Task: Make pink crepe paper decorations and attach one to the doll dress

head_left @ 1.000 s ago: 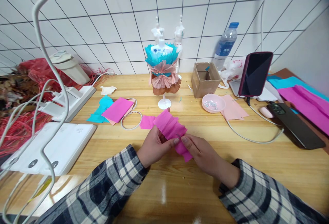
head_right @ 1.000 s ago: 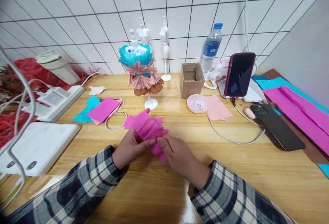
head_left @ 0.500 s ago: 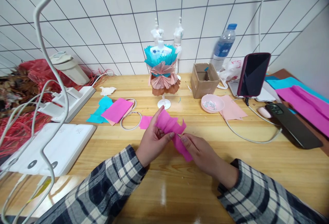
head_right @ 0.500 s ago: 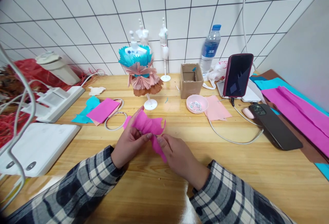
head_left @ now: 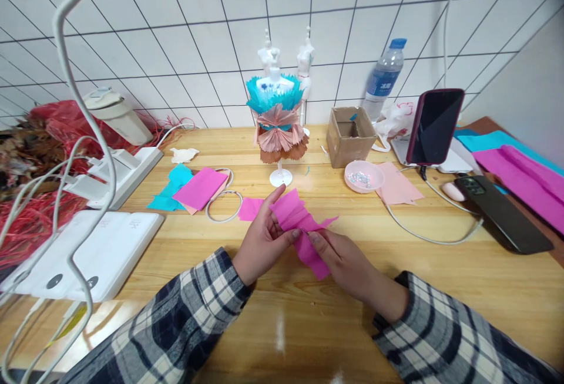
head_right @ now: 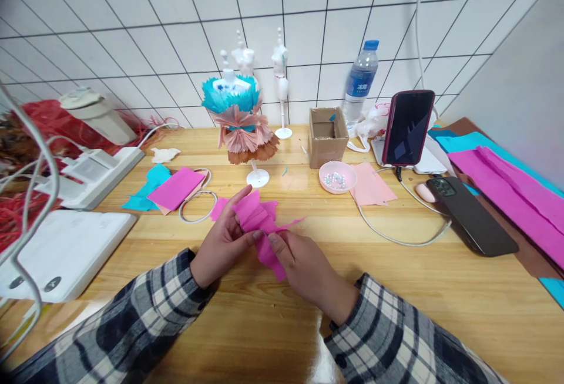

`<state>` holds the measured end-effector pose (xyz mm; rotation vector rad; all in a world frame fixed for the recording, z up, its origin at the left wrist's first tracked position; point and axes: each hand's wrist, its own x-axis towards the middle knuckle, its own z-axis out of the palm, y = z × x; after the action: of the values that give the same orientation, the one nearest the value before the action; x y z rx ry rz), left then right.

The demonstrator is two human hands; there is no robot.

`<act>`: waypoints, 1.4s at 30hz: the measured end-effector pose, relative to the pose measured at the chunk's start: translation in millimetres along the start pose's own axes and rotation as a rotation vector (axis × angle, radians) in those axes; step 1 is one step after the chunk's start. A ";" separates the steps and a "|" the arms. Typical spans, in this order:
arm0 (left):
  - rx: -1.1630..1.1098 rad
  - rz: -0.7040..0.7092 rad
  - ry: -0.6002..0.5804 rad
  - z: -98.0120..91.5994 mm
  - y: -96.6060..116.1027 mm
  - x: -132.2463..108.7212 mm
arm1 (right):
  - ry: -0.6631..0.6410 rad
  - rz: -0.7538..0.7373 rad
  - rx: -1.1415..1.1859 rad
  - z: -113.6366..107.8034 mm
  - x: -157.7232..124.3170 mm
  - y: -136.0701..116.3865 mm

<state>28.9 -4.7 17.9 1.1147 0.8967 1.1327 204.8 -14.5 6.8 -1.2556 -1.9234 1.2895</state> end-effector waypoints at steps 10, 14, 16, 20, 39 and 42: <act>-0.020 -0.025 0.013 -0.7 -0.6 -0.3 | -0.001 -0.008 -0.052 0.5 1.7 1.7; -0.011 -0.053 0.010 -2.3 -0.2 -0.5 | 0.010 -0.011 -0.036 0.7 1.2 -0.1; -0.011 -0.060 0.016 -2.5 -0.3 -0.5 | 0.007 -0.005 -0.023 0.7 0.8 -0.9; -0.032 -0.059 0.013 -0.2 -0.9 -1.1 | 0.008 0.004 -0.006 1.5 0.2 -0.6; -0.025 -0.040 0.065 5.1 1.7 -3.6 | 0.071 -0.016 -0.055 4.3 0.6 1.8; -0.019 -0.029 0.064 3.3 0.7 -2.2 | 0.065 -0.022 -0.057 4.1 0.1 0.9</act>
<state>31.3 -7.5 19.3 1.0520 0.9474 1.1562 201.9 -16.1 4.2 -1.2845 -1.9353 1.1767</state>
